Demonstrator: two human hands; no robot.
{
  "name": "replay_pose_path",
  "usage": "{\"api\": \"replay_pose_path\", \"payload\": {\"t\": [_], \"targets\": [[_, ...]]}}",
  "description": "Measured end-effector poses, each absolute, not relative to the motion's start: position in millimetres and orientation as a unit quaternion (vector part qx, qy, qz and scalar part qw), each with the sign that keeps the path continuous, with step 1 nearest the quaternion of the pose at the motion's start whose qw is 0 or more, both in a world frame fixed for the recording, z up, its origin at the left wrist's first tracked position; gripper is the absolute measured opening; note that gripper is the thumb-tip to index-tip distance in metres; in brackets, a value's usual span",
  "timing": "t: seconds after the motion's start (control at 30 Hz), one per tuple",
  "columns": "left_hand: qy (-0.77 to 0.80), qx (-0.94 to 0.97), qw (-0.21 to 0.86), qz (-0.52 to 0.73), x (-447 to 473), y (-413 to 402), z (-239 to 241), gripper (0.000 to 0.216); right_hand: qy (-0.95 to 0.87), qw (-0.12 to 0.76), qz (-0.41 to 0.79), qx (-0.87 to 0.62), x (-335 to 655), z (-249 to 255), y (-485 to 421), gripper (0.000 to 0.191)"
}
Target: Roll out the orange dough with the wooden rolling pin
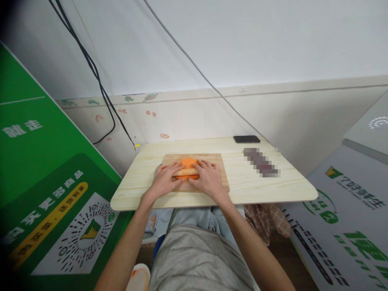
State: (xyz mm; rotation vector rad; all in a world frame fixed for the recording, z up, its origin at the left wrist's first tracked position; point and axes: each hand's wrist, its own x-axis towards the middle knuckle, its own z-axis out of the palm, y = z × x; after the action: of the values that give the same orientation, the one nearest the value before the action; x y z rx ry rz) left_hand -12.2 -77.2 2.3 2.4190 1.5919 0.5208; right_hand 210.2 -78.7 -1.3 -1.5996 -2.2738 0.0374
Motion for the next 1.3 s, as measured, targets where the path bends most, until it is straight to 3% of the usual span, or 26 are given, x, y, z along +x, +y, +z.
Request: {"api": "replay_pose_path", "payload": {"t": [0.23, 1.3], "targets": [[0.496, 0.844, 0.12, 0.165, -25.7, -72.9, 1.9, 0.055, -0.811, 0.176, -0.002, -0.558, 212.5, -5.9, -81.0, 0.059], [0.526, 0.824, 0.089, 0.19, -16.7, -70.3, -0.3, 0.046, -0.81, 0.169, 0.002, -0.562, 210.2, -2.7, -83.5, 0.059]]}}
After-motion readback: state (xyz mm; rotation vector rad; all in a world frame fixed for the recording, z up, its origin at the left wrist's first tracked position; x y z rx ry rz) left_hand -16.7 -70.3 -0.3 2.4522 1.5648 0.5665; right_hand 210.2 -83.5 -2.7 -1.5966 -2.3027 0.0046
